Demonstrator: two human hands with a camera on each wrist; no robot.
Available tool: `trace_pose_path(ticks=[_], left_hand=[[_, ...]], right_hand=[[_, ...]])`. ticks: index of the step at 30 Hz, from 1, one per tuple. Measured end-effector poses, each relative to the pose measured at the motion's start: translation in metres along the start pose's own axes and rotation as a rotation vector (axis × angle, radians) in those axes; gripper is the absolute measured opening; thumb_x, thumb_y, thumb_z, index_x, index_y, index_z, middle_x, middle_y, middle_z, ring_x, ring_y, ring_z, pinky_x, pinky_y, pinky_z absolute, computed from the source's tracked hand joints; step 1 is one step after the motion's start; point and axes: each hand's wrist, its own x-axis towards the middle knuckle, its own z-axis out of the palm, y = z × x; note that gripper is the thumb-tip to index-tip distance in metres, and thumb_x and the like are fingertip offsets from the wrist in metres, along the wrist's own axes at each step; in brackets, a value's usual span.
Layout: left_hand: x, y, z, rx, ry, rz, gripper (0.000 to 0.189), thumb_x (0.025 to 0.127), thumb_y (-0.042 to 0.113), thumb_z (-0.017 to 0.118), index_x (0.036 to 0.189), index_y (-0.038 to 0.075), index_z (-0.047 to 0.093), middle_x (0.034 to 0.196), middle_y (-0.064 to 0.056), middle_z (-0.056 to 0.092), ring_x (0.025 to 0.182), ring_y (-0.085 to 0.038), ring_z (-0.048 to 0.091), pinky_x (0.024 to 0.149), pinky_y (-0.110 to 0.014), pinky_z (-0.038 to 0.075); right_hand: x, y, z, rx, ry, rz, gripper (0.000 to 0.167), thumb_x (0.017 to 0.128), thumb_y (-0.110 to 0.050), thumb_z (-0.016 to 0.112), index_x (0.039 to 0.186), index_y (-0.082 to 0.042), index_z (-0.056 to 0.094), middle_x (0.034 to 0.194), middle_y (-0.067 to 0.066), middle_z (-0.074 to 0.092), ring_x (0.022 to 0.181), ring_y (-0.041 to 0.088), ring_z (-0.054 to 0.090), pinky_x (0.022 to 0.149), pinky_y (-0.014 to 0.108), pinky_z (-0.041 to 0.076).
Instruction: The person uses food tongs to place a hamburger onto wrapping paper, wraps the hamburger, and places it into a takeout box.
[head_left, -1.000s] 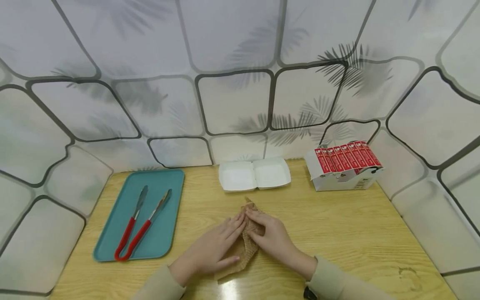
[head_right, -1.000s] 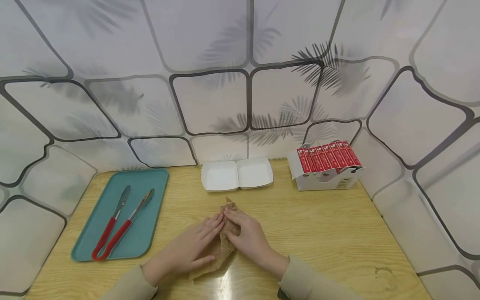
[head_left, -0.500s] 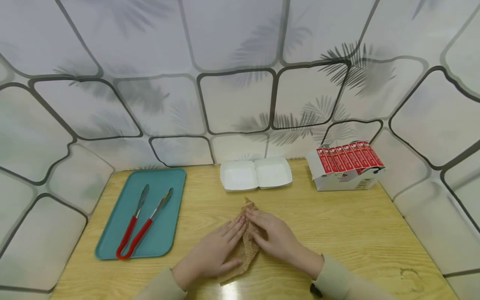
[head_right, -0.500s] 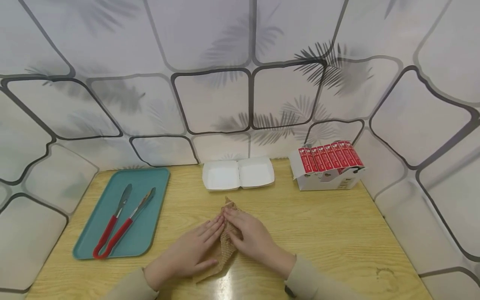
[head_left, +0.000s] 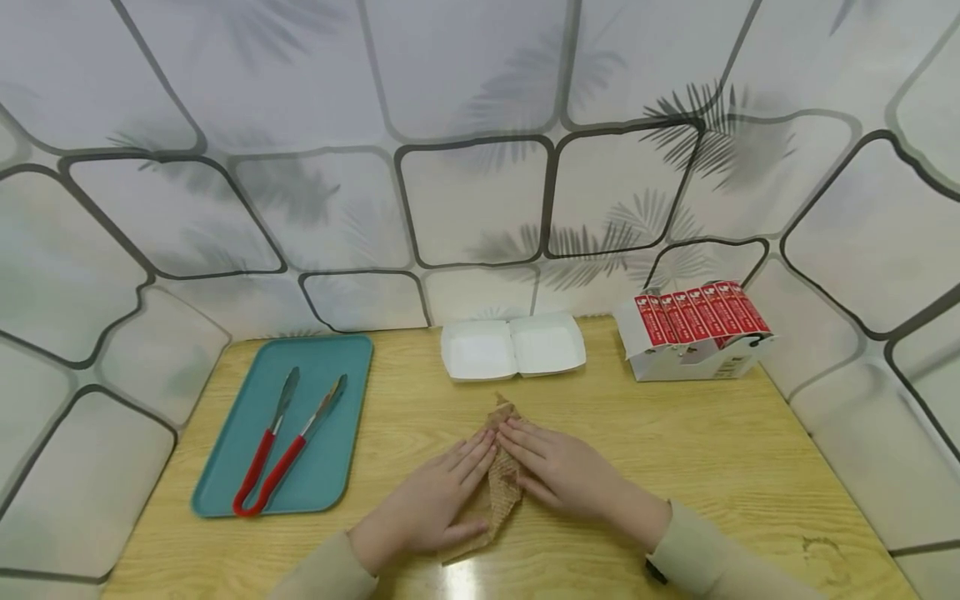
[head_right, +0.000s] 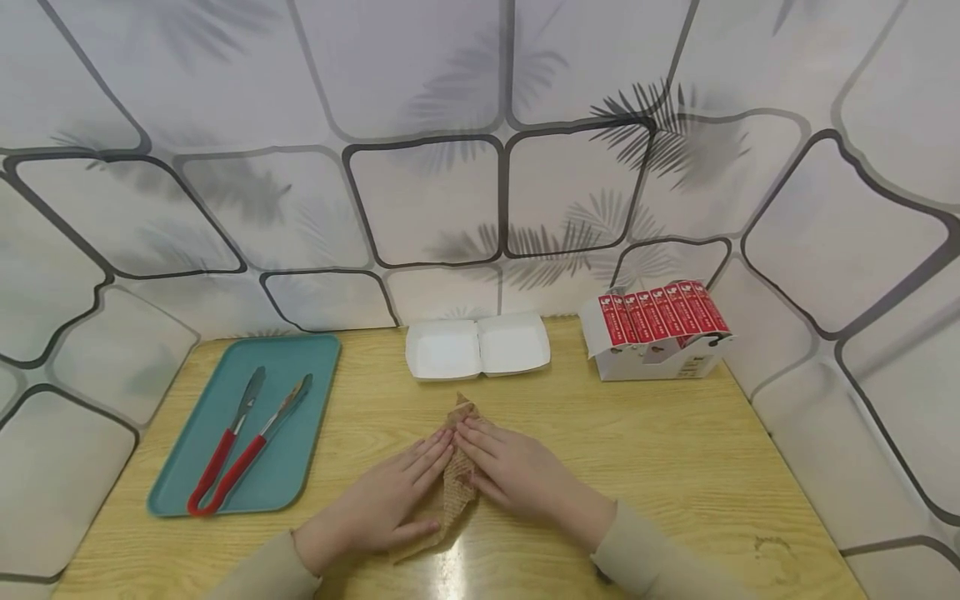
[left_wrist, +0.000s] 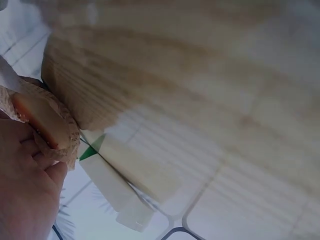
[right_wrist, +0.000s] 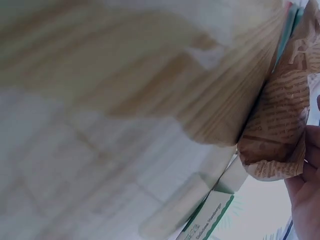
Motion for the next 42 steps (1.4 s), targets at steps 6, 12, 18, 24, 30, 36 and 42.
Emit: trace_pose_path(ticks=[6,12,18,24,30,36,42], left_hand=[[0.011,-0.006,0.000,-0.014,-0.032,0.010,0.088,0.109,0.063,0.038,0.168,-0.002,0.022,0.177,-0.018,0.017,0.165,-0.030,0.021,0.134,-0.041,0.028],[0.020,-0.009,0.000,-0.021,-0.072,-0.003,0.088,0.109,0.064,0.037,0.169,0.002,0.016,0.179,-0.014,0.011,0.166,-0.027,0.016,0.135,-0.039,0.023],[0.015,-0.012,0.001,0.011,-0.038,0.033,0.090,0.109,0.064,0.039,0.169,0.001,0.017,0.178,-0.015,0.014,0.166,-0.027,0.019,0.135,-0.038,0.024],[-0.005,-0.021,0.001,0.109,0.038,0.140,0.092,0.105,0.062,0.052,0.168,0.001,0.025,0.177,-0.016,0.023,0.164,-0.027,0.028,0.133,-0.038,0.032],[-0.028,-0.030,0.002,0.193,0.037,0.221,0.091,0.102,0.065,0.055,0.166,0.005,0.033,0.174,-0.012,0.033,0.161,-0.025,0.036,0.132,-0.036,0.032],[-0.039,-0.035,0.007,0.260,0.067,0.288,0.068,0.108,0.049,0.054,0.160,0.006,0.045,0.168,-0.010,0.045,0.154,-0.022,0.047,0.126,-0.034,0.044],[-0.038,-0.033,0.010,0.376,0.061,0.331,0.049,0.113,0.030,0.041,0.157,0.010,0.052,0.163,-0.005,0.053,0.151,-0.016,0.051,0.124,-0.030,0.046]], right_hand=[[-0.007,0.006,-0.002,-0.058,-0.048,-0.025,0.063,0.105,-0.036,0.063,0.154,0.001,0.052,0.164,0.016,0.049,0.150,0.031,0.051,0.124,0.043,0.044],[-0.011,0.011,-0.002,-0.033,-0.080,0.002,0.063,0.107,-0.037,0.060,0.156,0.000,0.050,0.166,0.015,0.046,0.152,0.030,0.049,0.126,0.044,0.042],[-0.013,0.014,0.000,-0.001,-0.083,-0.001,0.063,0.107,-0.036,0.060,0.157,-0.001,0.049,0.166,0.014,0.046,0.152,0.030,0.049,0.125,0.045,0.042],[-0.014,0.015,-0.001,0.025,-0.072,-0.004,0.063,0.106,-0.036,0.062,0.156,0.000,0.050,0.166,0.015,0.047,0.151,0.031,0.050,0.124,0.046,0.044],[-0.014,0.016,-0.002,0.027,-0.060,-0.025,0.066,0.104,-0.037,0.064,0.156,0.002,0.050,0.165,0.017,0.047,0.151,0.033,0.050,0.124,0.045,0.045],[-0.014,0.017,-0.002,0.011,-0.066,-0.030,0.068,0.104,-0.039,0.064,0.157,0.002,0.048,0.166,0.016,0.046,0.151,0.032,0.049,0.125,0.045,0.043],[-0.015,0.018,-0.002,0.000,-0.070,-0.031,0.072,0.102,-0.041,0.066,0.157,0.002,0.047,0.167,0.017,0.045,0.152,0.032,0.048,0.125,0.045,0.042]])
